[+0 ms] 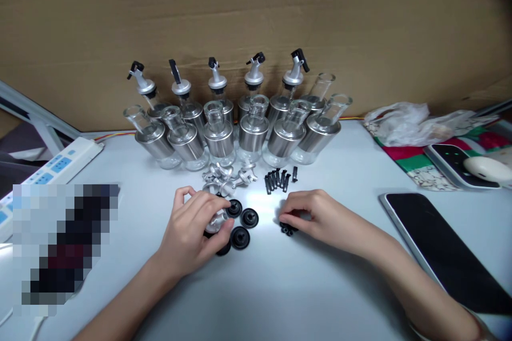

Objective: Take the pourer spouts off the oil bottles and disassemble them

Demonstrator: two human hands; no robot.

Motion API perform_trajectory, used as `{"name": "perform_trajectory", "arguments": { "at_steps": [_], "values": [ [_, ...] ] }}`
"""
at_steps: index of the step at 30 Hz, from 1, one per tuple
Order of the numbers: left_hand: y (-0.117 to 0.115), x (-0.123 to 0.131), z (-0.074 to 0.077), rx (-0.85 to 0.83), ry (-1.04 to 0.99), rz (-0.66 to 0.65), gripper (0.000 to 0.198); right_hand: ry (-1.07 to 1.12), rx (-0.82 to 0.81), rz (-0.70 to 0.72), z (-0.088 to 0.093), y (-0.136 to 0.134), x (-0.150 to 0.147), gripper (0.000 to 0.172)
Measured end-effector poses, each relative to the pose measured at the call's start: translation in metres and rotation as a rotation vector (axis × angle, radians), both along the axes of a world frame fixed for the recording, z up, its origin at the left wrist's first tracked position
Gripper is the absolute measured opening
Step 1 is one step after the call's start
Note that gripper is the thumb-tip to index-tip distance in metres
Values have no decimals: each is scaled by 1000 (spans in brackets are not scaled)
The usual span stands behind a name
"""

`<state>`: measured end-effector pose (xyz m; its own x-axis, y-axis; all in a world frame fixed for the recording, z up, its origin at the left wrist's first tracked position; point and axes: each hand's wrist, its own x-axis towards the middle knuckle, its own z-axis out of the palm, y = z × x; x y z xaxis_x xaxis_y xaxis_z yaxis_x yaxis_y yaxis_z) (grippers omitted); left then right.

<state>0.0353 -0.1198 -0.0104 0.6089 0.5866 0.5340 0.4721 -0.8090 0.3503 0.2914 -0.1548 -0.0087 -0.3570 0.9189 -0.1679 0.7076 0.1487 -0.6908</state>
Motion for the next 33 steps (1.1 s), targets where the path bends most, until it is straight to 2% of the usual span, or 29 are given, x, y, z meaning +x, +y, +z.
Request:
{"name": "perform_trajectory", "arguments": {
  "at_steps": [2, 6, 9, 14, 20, 26, 29, 33],
  "values": [
    [0, 0, 0, 3, -5, 5, 7, -14, 65, -43, 0, 1, 3, 22],
    [0, 0, 0, -3, -14, 5, 7, -180, 304, -252, -5, 6, 17, 20],
    [0, 1, 0, -4, -16, 2, 7, -332, 379, -282, -13, 9, 26, 20],
    [0, 1, 0, 0, -15, 2, 7, -427, 381, -293, -18, 9, 24, 15],
    [0, 0, 0, 5, -16, 4, 7, -489, 243, -347, -10, 8, 22, 9],
    [0, 0, -1, 2, -17, -2, 7, -499, 304, -290, -14, 9, 34, 23],
    [1, 0, -1, 3, -12, 0, 7, -518, 350, -279, -17, 9, 37, 25],
    [0, 0, -1, 6, -6, 9, 7, -375, 340, -183, -14, 9, 33, 23]
  ]
}}
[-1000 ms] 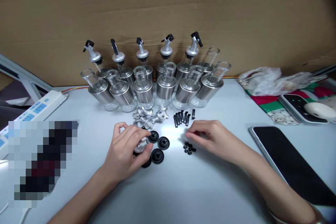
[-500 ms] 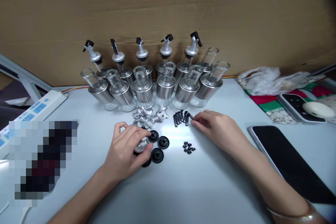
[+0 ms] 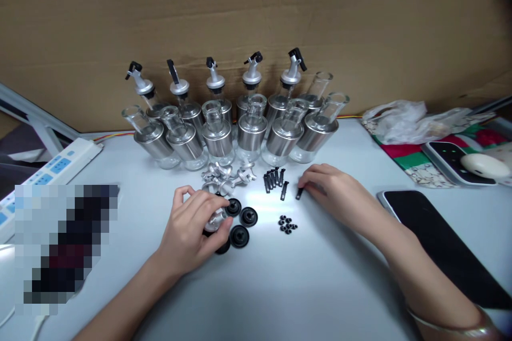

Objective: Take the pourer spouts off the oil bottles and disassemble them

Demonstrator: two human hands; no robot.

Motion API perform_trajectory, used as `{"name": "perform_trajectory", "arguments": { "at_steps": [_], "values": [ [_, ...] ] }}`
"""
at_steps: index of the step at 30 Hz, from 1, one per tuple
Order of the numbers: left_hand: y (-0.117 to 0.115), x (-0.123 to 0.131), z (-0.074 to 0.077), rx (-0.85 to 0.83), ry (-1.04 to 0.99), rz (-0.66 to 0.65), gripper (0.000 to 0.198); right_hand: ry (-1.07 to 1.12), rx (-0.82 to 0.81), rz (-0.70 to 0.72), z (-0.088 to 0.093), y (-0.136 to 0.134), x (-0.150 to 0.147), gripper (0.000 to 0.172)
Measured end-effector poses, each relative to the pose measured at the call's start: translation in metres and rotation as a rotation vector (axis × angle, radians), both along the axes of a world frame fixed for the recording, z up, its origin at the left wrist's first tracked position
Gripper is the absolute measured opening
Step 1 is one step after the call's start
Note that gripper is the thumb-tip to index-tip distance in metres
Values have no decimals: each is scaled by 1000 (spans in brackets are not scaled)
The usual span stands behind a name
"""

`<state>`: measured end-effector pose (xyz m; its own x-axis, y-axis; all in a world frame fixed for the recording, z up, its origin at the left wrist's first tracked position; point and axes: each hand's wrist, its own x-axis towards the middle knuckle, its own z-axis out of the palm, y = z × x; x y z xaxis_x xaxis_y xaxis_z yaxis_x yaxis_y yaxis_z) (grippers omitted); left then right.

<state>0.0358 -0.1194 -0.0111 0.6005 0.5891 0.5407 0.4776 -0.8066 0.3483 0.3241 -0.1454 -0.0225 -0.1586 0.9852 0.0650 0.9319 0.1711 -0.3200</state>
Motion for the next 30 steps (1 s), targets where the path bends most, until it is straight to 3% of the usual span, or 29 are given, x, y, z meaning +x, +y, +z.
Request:
{"name": "perform_trajectory", "arguments": {
  "at_steps": [4, 8, 12, 16, 20, 30],
  "values": [
    [-1, 0, 0, -3, 4, 1, 7, 102, 5, 60, 4, -1, -9, 17],
    [-1, 0, 0, -3, -1, -3, 8, 128, 52, -22, -3, 0, -13, 11],
    [-1, 1, -1, 0, 3, -5, 7, 184, 43, -123, -12, 3, -18, 21],
    [0, 2, -2, -2, 11, -10, 7, 198, 33, -186, -13, 6, -22, 7],
    [-1, 2, -2, 0, 7, -19, 6, 212, 81, -227, -12, 10, -19, 7],
    [-1, 1, -1, 4, -6, -13, 6, 202, 78, -156, -10, 15, -18, 8]
  ]
}}
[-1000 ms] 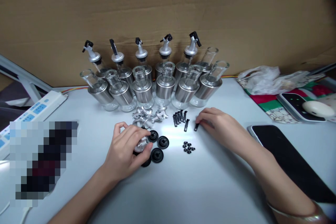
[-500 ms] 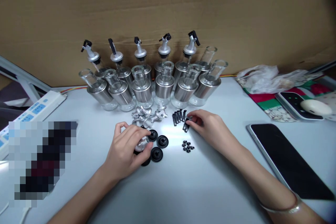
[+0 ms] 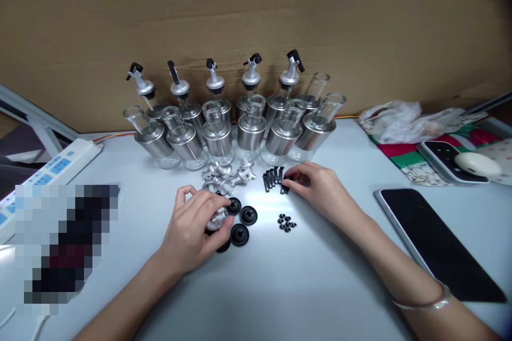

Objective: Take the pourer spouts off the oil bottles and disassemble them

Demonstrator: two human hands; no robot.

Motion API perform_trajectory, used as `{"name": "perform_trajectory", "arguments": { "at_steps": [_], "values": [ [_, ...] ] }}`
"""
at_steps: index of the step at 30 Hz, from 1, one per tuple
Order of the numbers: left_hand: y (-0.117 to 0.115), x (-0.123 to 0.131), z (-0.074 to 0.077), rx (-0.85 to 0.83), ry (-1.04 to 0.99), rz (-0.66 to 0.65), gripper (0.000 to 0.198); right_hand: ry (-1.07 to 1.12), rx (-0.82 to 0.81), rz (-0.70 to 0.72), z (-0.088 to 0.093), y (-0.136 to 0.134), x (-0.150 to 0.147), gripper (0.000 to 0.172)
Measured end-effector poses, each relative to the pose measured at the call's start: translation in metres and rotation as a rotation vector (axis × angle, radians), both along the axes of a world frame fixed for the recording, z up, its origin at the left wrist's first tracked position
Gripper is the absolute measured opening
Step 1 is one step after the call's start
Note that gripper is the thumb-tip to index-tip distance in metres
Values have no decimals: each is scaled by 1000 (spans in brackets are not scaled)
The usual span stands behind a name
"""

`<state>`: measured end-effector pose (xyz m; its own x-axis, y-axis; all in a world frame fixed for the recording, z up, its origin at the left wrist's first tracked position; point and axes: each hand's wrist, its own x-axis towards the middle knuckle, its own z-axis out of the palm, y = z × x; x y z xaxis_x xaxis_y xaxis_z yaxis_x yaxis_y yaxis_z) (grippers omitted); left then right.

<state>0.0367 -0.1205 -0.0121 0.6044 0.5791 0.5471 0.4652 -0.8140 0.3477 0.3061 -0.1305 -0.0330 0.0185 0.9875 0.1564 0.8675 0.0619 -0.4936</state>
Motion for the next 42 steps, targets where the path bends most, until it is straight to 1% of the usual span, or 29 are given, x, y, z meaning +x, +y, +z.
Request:
{"name": "perform_trajectory", "arguments": {
  "at_steps": [8, 10, 12, 18, 27, 29, 35, 38, 42],
  "values": [
    [1, 0, -1, 0, 6, -6, 7, 6, 13, -32, -5, 5, 6, 5],
    [0, 1, 0, -3, 8, -9, 7, 6, 13, -28, -5, 8, 6, 9],
    [0, 1, 0, -8, 6, -5, 7, 5, 15, -8, -5, 10, 4, 13],
    [-1, 1, 1, -5, -2, 1, 6, 12, 13, 56, -6, 12, 0, 12],
    [-1, 2, 2, -3, 12, -8, 7, 22, 0, 149, -5, 11, -8, 24],
    [-1, 2, 2, -4, 13, -11, 7, 21, -3, 161, -5, 12, -9, 22],
    [-1, 1, 3, -2, 14, -15, 7, 36, -9, 185, -2, 12, -8, 9],
    [-1, 1, 3, 5, 13, -12, 7, 39, -9, 193, -1, 10, -6, 9],
    [-1, 1, 3, 8, 9, -15, 7, 39, -5, 170, -2, 9, -4, 11]
  ]
}}
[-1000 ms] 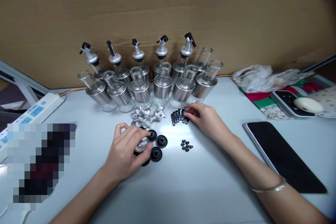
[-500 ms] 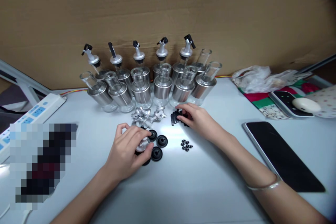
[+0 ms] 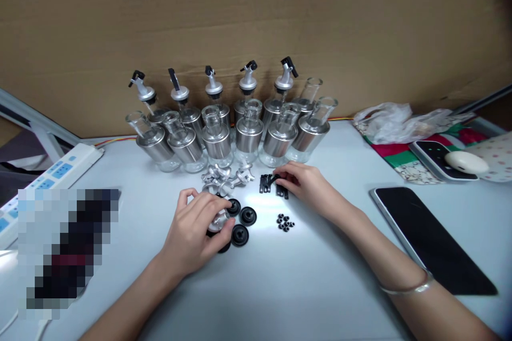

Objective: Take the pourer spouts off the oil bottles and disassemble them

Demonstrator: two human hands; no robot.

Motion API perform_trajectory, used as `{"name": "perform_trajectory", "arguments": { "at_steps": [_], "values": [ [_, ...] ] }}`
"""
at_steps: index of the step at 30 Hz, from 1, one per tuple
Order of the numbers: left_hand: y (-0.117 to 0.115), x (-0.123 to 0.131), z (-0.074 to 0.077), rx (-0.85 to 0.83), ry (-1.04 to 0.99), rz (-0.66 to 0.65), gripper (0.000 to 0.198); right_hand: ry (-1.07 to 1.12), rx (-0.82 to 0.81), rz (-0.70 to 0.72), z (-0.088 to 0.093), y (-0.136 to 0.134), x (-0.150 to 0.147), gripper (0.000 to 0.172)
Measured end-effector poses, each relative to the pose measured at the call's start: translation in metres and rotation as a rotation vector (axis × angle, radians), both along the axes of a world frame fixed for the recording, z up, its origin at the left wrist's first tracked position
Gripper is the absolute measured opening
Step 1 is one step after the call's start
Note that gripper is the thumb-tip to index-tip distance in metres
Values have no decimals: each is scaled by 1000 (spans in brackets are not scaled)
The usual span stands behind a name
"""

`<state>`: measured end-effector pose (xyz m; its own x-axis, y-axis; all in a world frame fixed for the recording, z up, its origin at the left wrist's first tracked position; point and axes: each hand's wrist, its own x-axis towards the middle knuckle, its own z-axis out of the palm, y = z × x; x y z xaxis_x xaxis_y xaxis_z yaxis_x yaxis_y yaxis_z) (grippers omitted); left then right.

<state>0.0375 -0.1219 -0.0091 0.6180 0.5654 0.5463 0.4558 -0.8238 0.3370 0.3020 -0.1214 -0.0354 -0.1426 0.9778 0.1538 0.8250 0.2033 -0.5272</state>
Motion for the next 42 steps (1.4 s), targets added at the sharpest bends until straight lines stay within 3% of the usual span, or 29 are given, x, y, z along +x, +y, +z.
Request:
{"name": "perform_trajectory", "arguments": {
  "at_steps": [8, 21, 34, 42],
  "values": [
    [0, 1, -1, 11, 0, -1, 6, -5, 17, -32, -3, 2, -2, 13],
    [1, 0, -1, -3, -24, -20, 7, 12, 43, 36, -1, -1, -1, 20],
    [0, 0, -1, -12, -29, -23, 7, 4, -6, 27, 1, -1, 4, 15],
    [1, 1, -2, 0, -29, -22, 8, 20, -16, -76, 4, -2, 5, 13]
  ]
}}
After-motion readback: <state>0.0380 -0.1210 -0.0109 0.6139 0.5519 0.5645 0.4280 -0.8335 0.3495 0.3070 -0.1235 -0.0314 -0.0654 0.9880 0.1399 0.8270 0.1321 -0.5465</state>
